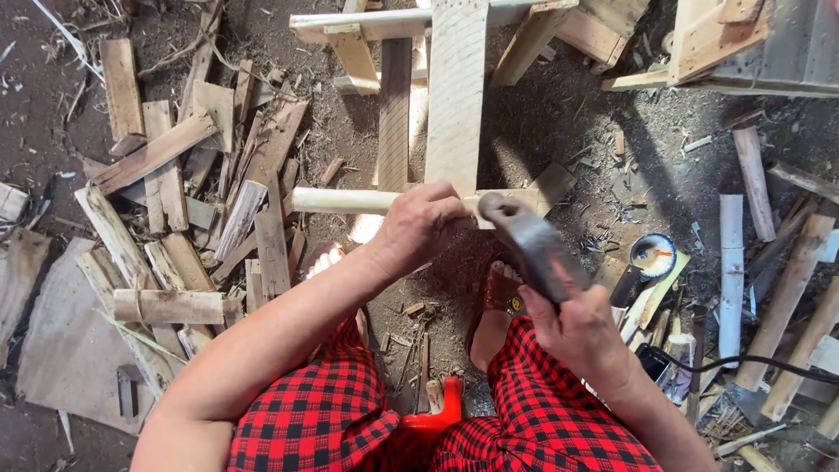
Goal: The person sits on a low stool and assembles a small wooden stool frame, fitting a wooden crossbar against the leg joint, positioning it by hand, and driving nails into the joint using a claw hammer. They reposition the wood piece and hammer repeatedly to secure the joint.
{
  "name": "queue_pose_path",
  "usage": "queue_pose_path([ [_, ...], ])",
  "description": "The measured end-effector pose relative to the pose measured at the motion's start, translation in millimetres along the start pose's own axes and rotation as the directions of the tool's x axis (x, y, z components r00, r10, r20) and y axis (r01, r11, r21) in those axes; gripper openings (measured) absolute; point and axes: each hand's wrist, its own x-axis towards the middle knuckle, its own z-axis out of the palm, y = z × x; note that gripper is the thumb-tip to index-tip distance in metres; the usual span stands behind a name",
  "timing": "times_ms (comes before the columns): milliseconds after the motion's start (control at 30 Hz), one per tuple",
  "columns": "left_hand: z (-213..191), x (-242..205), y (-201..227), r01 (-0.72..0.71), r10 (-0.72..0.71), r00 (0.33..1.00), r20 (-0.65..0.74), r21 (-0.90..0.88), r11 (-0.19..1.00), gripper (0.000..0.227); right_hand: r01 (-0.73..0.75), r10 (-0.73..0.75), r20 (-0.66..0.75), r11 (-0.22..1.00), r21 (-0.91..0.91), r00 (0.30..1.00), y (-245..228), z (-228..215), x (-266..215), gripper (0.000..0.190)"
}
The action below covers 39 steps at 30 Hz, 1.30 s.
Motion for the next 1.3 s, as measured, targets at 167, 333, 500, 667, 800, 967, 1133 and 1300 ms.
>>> queue_pose_path([
  [167, -0.9, 0.8, 1.4, 0.047, -0.046, 0.998, 0.029, -0.018, 0.999, 0.009, 0.025, -0.027, 0.022, 0.994, 0.103, 0.999, -9.4, -7.7, 17.1, 0.051],
  [333, 1.5, -6.2, -1.8, 0.121, -0.120, 0.990, 0.068, -0.018, 0.992, 0.023, 0.007, -0.007, 0.018, 1.000, 0.029, 1.000, -11.6, -2.9, 16.5, 0.051],
  [500, 4.4, -6.1, -5.9, 0.120, -0.122, 0.988, 0.096, 0.026, 0.992, 0.031, 0.001, -0.003, 0.040, 0.998, 0.056, 0.999, -3.1, -2.8, 10.6, 0.049],
  [667, 2.1, -8.8, -7.7, 0.122, -0.122, 0.981, 0.149, 0.006, 0.993, 0.044, -0.005, 0.004, 0.025, 0.999, 0.038, 1.000, 12.7, 2.6, 2.1, 0.046],
  [800, 3.5, -8.8, -8.0, 0.124, -0.126, 0.977, 0.172, 0.022, 0.992, 0.049, 0.024, -0.024, 0.002, 0.998, 0.055, 1.000, 12.6, 0.7, 3.3, 0.042],
  [967, 2.5, -6.2, -8.7, 0.128, -0.127, 0.975, 0.180, 0.007, 0.992, 0.047, 0.061, -0.061, -0.019, 0.998, 0.017, 0.998, -36.3, -16.4, 25.1, 0.040],
  [1133, -3.0, 1.0, -8.3, 0.098, -0.096, 0.984, 0.150, -0.006, 0.995, 0.033, 0.082, -0.083, 0.039, 0.996, 0.024, 0.996, -70.6, -29.5, 48.3, 0.042],
  [1300, -6.8, 2.8, -9.3, 0.082, -0.077, 0.987, 0.138, -0.027, 0.996, 0.042, 0.008, 0.017, 0.180, 0.991, -0.137, 0.984, -39.8, -27.7, 45.2, 0.055],
])
